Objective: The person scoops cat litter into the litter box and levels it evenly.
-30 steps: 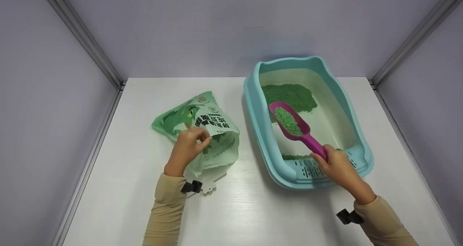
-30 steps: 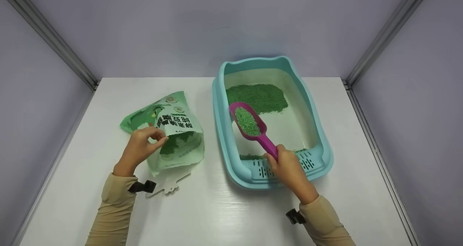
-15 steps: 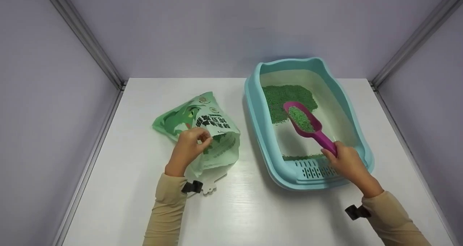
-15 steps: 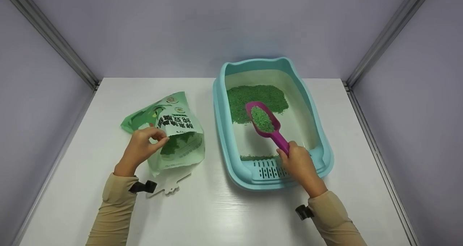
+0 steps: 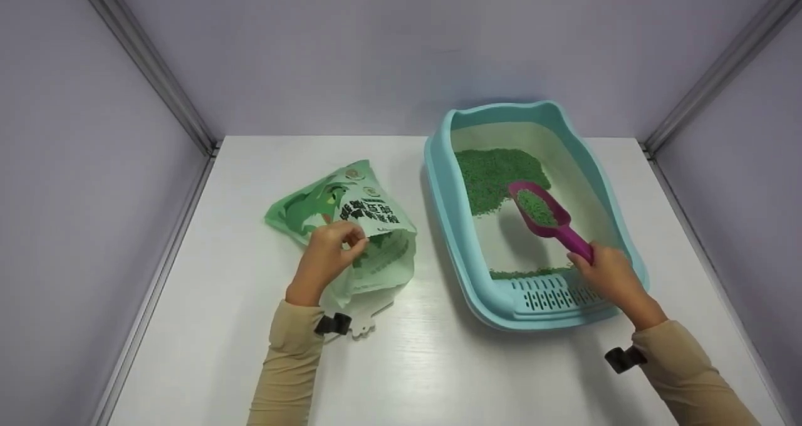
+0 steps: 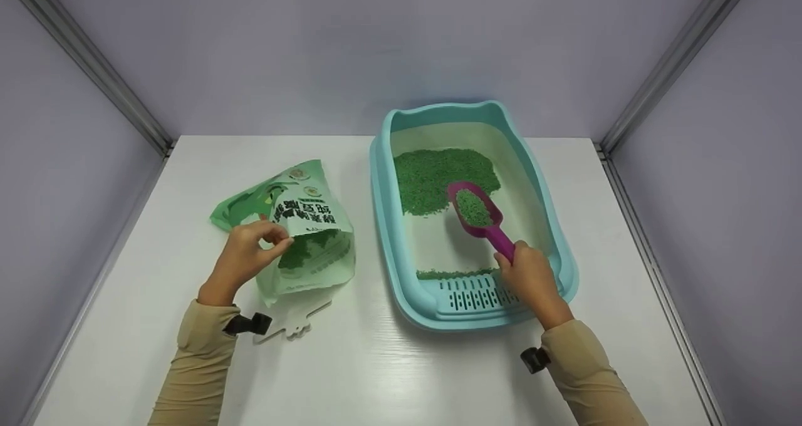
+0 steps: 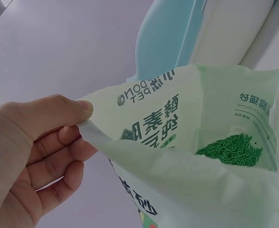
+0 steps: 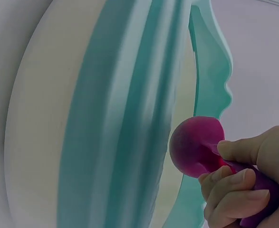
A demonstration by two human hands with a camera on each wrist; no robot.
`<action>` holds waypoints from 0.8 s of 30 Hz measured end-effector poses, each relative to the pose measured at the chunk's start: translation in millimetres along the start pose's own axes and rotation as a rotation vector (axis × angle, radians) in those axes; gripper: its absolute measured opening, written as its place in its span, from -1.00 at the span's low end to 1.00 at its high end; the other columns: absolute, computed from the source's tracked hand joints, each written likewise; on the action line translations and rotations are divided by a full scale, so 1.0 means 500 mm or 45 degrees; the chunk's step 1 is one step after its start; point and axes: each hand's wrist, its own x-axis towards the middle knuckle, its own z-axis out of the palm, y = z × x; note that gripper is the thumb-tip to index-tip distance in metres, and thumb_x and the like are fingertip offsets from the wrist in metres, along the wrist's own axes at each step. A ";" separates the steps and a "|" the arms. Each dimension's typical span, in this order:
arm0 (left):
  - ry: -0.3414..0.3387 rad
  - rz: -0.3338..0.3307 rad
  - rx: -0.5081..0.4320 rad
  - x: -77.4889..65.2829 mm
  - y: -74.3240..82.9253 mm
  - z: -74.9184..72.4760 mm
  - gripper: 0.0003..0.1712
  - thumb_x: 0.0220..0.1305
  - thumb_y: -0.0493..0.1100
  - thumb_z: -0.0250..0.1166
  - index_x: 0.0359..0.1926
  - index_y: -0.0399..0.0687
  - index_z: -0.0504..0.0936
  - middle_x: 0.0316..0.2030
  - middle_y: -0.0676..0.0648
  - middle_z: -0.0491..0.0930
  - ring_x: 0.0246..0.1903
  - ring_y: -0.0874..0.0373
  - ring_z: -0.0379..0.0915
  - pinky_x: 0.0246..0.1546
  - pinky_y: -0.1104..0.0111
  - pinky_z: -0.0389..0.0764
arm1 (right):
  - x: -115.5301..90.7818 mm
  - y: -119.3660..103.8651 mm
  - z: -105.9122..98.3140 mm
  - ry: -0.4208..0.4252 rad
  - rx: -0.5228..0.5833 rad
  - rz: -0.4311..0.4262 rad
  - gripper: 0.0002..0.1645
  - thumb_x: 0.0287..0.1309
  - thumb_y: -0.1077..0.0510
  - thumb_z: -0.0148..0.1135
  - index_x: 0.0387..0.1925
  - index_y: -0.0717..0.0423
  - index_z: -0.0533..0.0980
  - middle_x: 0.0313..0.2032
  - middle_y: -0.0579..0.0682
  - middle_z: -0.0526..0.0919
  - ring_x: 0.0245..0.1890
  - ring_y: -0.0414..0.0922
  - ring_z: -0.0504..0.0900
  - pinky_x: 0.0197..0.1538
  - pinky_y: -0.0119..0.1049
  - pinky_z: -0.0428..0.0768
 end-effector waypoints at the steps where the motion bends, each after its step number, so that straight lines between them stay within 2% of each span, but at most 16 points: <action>1: -0.001 -0.001 0.003 0.000 0.000 0.000 -0.89 0.15 -0.35 0.34 -0.49 -0.20 0.60 -0.52 -0.14 0.64 -0.50 0.09 0.60 -0.39 0.28 0.65 | 0.002 0.002 -0.001 -0.002 0.002 0.005 -0.63 0.27 0.15 0.16 -0.32 0.49 0.39 -0.59 0.16 0.42 -0.61 -0.09 0.36 -0.56 -0.34 0.30; 17: 0.004 0.021 -0.022 0.002 0.001 0.000 -0.90 0.13 -0.37 0.34 -0.49 -0.21 0.60 -0.53 -0.15 0.64 -0.51 0.08 0.60 -0.41 0.22 0.66 | 0.030 0.035 -0.025 -0.046 -0.021 0.104 -0.58 0.32 0.10 0.09 -0.31 0.51 0.40 -0.57 0.18 0.44 -0.58 -0.07 0.39 -0.56 -0.33 0.31; 24: 0.017 0.027 0.005 0.003 0.001 0.000 -0.89 0.12 -0.36 0.35 -0.50 -0.20 0.60 -0.53 -0.13 0.64 -0.51 0.11 0.59 -0.42 0.32 0.64 | 0.044 0.040 -0.037 -0.075 -0.031 0.141 -0.58 0.31 0.10 0.06 -0.31 0.51 0.41 -0.56 0.19 0.45 -0.57 -0.06 0.41 -0.56 -0.35 0.36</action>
